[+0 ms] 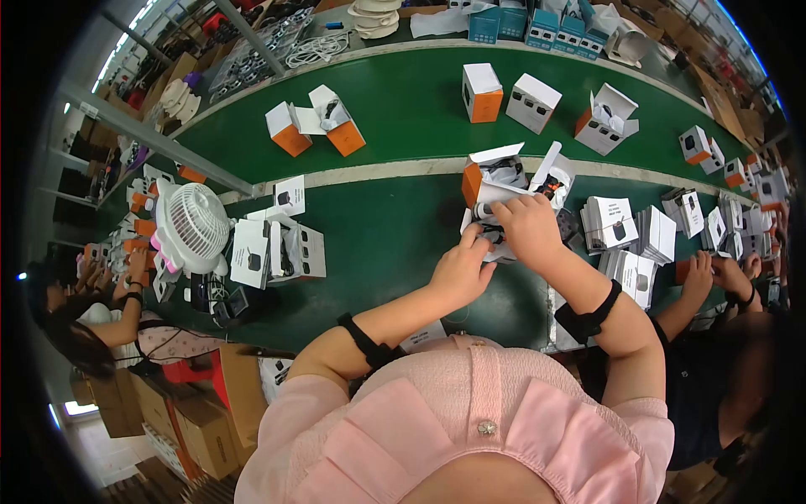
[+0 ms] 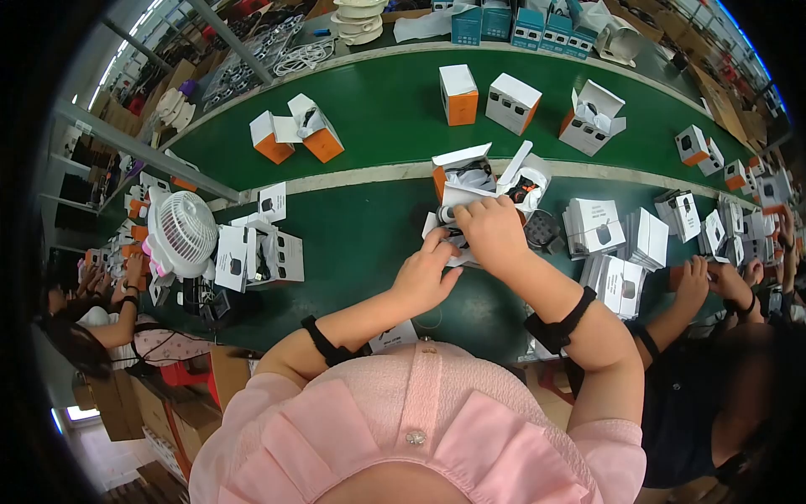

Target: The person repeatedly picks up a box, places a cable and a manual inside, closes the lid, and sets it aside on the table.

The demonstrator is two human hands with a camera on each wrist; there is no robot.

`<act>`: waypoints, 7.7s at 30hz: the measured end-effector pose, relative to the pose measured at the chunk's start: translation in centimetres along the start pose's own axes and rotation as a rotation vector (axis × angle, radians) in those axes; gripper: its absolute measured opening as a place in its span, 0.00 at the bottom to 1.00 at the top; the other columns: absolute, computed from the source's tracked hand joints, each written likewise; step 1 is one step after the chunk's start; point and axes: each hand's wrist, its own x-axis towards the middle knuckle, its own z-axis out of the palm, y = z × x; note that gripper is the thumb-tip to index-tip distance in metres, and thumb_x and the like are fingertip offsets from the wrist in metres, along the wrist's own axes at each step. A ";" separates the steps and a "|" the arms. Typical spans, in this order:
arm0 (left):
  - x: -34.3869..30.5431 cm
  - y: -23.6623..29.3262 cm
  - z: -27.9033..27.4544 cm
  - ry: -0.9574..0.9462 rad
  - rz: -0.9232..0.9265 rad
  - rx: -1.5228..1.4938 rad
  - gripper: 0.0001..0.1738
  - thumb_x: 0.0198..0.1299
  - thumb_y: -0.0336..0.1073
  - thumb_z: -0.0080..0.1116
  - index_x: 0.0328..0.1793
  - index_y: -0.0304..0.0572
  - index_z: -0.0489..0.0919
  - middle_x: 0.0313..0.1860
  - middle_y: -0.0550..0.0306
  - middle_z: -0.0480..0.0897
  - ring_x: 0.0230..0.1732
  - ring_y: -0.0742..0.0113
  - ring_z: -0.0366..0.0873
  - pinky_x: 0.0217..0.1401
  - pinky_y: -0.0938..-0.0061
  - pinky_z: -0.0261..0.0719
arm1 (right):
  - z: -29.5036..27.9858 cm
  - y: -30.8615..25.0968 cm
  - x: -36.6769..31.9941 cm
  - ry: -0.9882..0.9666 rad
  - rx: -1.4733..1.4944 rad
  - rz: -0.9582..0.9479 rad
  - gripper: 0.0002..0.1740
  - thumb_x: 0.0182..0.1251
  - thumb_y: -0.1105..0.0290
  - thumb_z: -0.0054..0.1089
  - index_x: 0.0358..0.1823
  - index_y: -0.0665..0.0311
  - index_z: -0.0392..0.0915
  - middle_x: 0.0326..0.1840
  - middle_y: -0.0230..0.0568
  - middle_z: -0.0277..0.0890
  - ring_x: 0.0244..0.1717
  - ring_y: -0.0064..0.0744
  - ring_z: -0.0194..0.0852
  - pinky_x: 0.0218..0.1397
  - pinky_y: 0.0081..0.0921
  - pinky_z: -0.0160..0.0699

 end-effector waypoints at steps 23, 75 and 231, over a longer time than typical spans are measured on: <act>0.4 -0.5 0.3 -0.003 0.029 0.167 0.35 0.47 0.35 0.66 0.62 0.30 0.65 0.49 0.44 0.69 0.37 0.47 0.80 0.37 0.61 0.81 | -0.2 -0.4 0.1 -0.221 -0.095 -0.039 0.05 0.49 0.70 0.59 0.29 0.59 0.77 0.27 0.36 0.76 0.32 0.35 0.79 0.36 0.30 0.75; 1.3 -0.4 0.1 -0.043 0.012 0.360 0.32 0.42 0.45 0.72 0.55 0.47 0.75 0.41 0.49 0.71 0.26 0.54 0.80 0.28 0.67 0.80 | -1.9 -0.7 -1.4 -0.245 0.207 0.300 0.08 0.50 0.71 0.62 0.30 0.66 0.74 0.30 0.45 0.78 0.34 0.45 0.80 0.34 0.36 0.78; 12.7 -13.7 -8.1 0.843 -0.559 -0.145 0.32 0.45 0.35 0.67 0.59 0.38 0.70 0.60 0.43 0.67 0.61 0.49 0.68 0.61 0.65 0.68 | 6.5 -5.7 -9.7 -0.037 1.405 0.945 0.10 0.65 0.77 0.54 0.47 0.68 0.77 0.31 0.32 0.77 0.31 0.18 0.73 0.36 0.17 0.75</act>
